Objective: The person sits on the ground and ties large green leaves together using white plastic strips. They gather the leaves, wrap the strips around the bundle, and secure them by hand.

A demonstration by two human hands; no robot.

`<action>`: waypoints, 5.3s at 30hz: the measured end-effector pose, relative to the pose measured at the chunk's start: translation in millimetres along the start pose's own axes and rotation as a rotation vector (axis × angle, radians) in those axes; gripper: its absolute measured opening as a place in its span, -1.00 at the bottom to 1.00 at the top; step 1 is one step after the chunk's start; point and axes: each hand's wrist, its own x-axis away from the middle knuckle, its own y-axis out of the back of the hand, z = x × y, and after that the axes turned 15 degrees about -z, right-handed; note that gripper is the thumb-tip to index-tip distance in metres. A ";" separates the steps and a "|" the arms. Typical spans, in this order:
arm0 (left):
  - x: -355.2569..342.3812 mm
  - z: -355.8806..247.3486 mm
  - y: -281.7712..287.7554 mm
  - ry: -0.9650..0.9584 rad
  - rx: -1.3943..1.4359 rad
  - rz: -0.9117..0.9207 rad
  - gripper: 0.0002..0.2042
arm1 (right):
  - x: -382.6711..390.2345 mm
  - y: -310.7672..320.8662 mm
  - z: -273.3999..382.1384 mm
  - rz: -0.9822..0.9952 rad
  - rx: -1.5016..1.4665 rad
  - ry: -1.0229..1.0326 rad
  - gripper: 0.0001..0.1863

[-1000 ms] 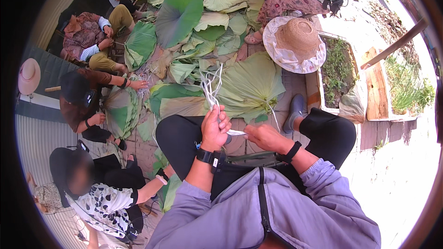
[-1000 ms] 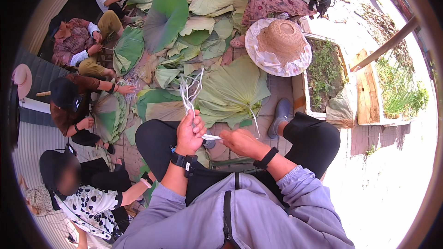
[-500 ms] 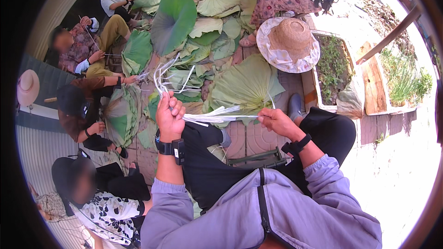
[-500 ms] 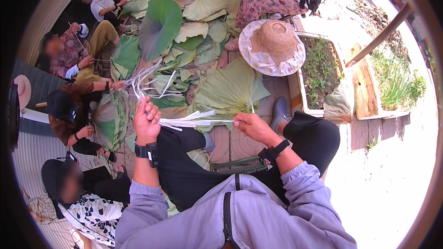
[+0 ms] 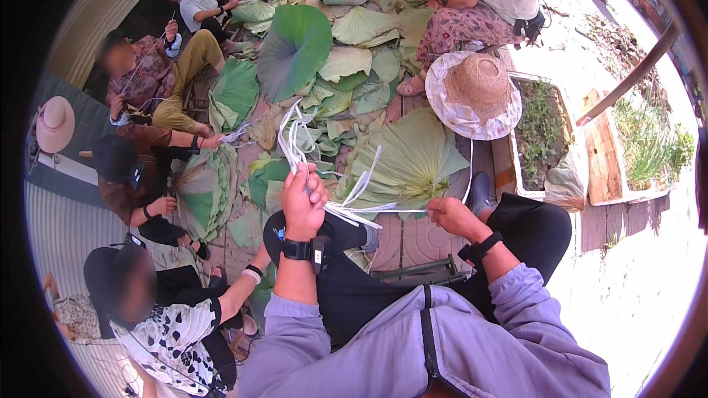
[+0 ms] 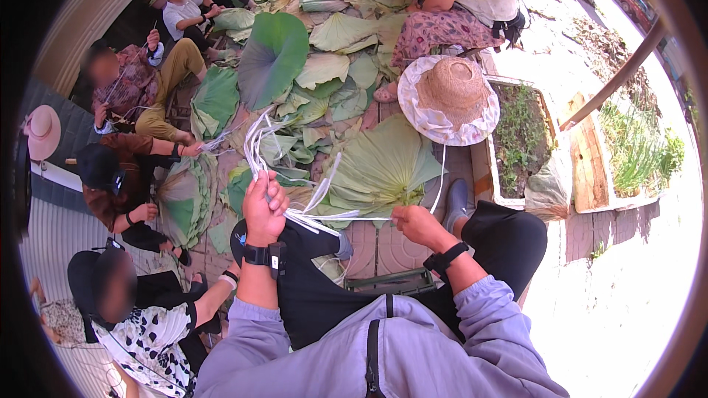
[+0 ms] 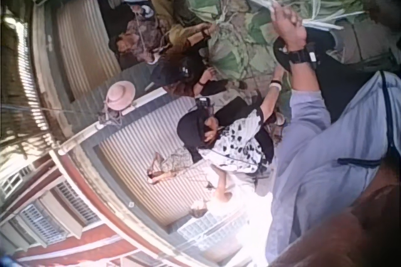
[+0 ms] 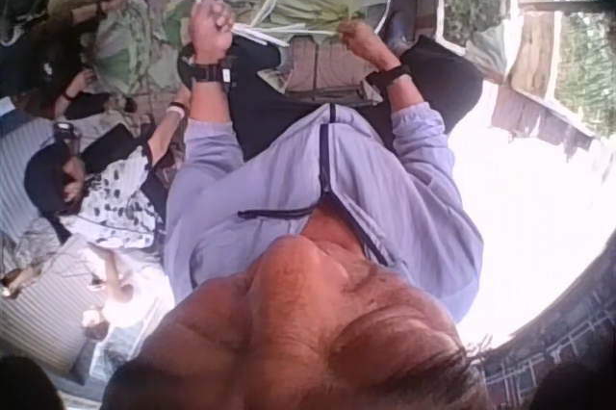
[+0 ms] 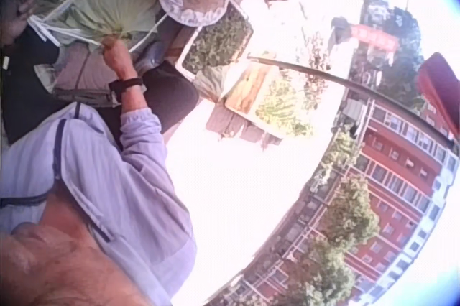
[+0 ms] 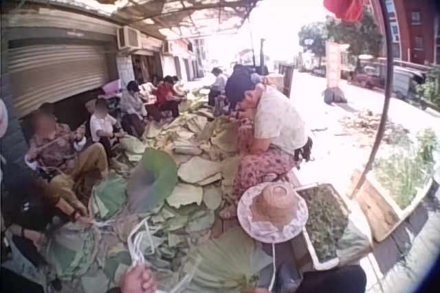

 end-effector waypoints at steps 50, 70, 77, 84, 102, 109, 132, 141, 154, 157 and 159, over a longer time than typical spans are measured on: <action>19.2 72.0 -39.3 0.190 -0.707 0.411 -0.80 | -19.6 10.7 96.8 0.095 -0.439 -0.109 -0.83; 14.4 70.3 -35.0 0.168 -0.678 0.336 -0.86 | -22.7 12.6 81.6 0.005 -0.374 -0.128 -0.82; 15.6 68.1 -37.2 0.175 -0.670 0.324 -0.87 | -24.3 8.6 76.6 0.000 -0.386 -0.152 -0.83; 11.4 66.6 -35.4 0.167 -0.634 0.297 -0.87 | -25.5 10.7 73.9 -0.046 -0.358 -0.149 -0.85; 11.3 70.6 -35.6 0.183 -0.709 0.331 -0.88 | -24.2 4.6 65.9 0.004 -0.421 -0.019 -0.82; 12.6 71.1 -34.9 0.169 -0.735 0.330 -0.87 | -23.7 3.2 68.1 0.059 -0.412 -0.055 -0.79; 10.5 75.1 -38.9 -0.014 -0.753 0.217 -0.79 | -28.6 -12.3 33.2 -0.147 -0.057 0.131 -0.83; 23.9 87.3 -41.3 -0.006 -0.894 0.380 -0.79 | -30.5 -5.3 63.5 -0.052 -0.741 -0.159 -0.58; 43.9 133.3 -34.3 -0.248 -1.364 0.722 -0.79 | -38.3 0.6 49.4 -0.058 -1.352 -0.513 -0.80; 42.3 144.4 -25.0 -0.274 -1.441 0.766 -0.78 | -40.6 8.4 58.5 -0.120 -1.339 -0.519 -0.83; 41.5 151.2 -17.5 -0.327 -1.415 0.795 -0.76 | -43.3 13.9 59.8 -0.134 -1.354 -0.505 -0.84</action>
